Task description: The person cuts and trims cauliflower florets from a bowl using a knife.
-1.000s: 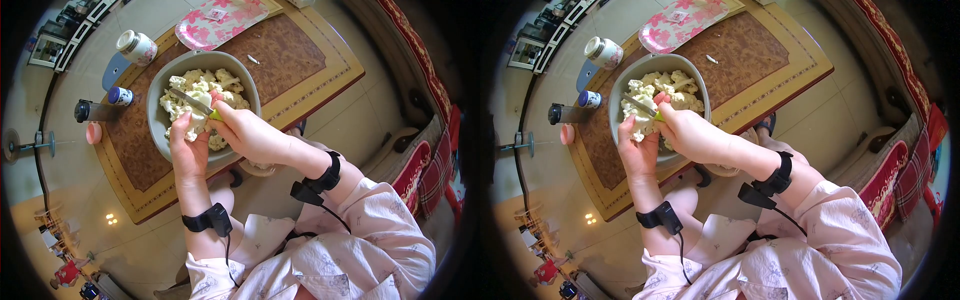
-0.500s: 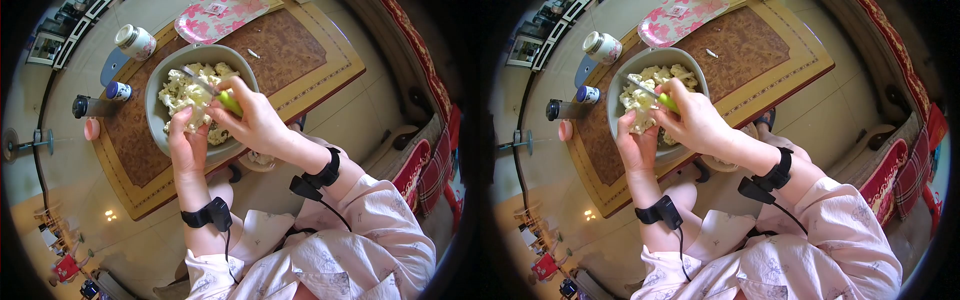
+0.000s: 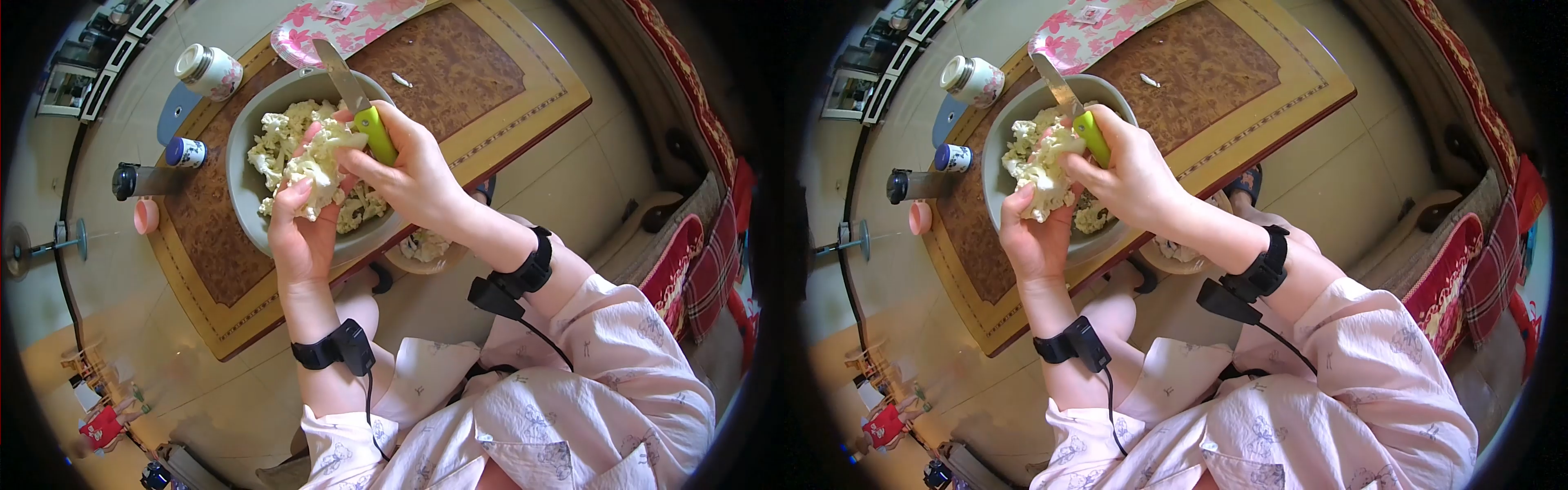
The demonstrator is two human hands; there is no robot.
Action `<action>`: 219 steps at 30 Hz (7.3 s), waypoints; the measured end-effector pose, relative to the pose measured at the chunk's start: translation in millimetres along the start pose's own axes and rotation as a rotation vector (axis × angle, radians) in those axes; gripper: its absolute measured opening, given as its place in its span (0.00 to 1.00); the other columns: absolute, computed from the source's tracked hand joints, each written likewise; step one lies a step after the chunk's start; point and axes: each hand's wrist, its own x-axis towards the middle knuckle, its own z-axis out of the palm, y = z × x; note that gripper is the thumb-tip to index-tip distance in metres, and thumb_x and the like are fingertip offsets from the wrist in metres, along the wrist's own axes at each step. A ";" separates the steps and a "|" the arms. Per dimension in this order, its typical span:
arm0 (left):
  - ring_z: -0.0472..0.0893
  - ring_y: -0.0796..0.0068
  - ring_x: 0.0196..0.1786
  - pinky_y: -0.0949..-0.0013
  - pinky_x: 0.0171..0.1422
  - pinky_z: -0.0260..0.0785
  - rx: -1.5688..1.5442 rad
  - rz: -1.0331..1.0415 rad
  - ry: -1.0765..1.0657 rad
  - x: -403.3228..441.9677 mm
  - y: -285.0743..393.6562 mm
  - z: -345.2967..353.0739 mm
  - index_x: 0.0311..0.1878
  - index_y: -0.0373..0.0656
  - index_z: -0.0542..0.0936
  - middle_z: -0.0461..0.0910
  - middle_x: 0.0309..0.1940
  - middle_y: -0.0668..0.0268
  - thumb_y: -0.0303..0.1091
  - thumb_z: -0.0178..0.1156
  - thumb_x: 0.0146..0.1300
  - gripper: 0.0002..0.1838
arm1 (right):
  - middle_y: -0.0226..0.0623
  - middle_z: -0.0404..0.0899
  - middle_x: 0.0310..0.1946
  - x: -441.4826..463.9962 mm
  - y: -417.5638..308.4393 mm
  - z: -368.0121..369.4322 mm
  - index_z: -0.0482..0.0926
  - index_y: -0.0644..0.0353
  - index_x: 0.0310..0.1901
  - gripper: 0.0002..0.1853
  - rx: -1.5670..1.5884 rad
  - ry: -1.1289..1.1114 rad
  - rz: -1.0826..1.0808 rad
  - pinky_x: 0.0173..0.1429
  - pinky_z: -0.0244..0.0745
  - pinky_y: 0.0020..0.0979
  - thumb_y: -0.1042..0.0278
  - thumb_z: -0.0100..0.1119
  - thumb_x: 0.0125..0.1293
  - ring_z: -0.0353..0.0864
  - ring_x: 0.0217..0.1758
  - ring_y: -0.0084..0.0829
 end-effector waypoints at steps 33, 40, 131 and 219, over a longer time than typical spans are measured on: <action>0.82 0.65 0.46 0.62 0.56 0.76 0.002 -0.164 -0.030 -24.7 -89.9 130.1 0.54 0.35 0.75 0.82 0.46 0.54 0.39 0.55 0.68 0.19 | 0.48 0.82 0.26 -99.2 -66.1 -158.7 0.72 0.65 0.41 0.13 -0.684 0.053 -0.043 0.37 0.77 0.44 0.60 0.55 0.74 0.84 0.33 0.52; 0.80 0.57 0.55 0.53 0.65 0.71 -0.191 -0.047 0.089 -27.8 -92.3 119.8 0.54 0.35 0.75 0.80 0.52 0.50 0.43 0.53 0.69 0.21 | 0.57 0.80 0.27 -107.2 -54.6 -134.7 0.71 0.65 0.39 0.13 -0.468 0.128 0.004 0.36 0.74 0.51 0.63 0.56 0.71 0.80 0.34 0.60; 0.64 0.51 0.75 0.49 0.83 0.49 0.025 0.415 -0.127 18.1 -26.1 14.0 0.76 0.34 0.56 0.63 0.72 0.47 0.39 0.56 0.74 0.35 | 0.47 0.79 0.34 -26.0 -12.3 -23.5 0.70 0.61 0.50 0.12 -0.626 -0.221 -0.249 0.30 0.74 0.45 0.72 0.58 0.68 0.81 0.30 0.51; 0.68 0.49 0.72 0.44 0.78 0.61 -0.100 0.189 0.063 5.9 -3.0 -6.2 0.72 0.27 0.61 0.66 0.69 0.42 0.25 0.48 0.62 0.33 | 0.52 0.76 0.23 -23.4 -7.1 8.4 0.68 0.67 0.41 0.13 -0.288 -0.301 -0.074 0.32 0.70 0.44 0.65 0.57 0.71 0.76 0.26 0.53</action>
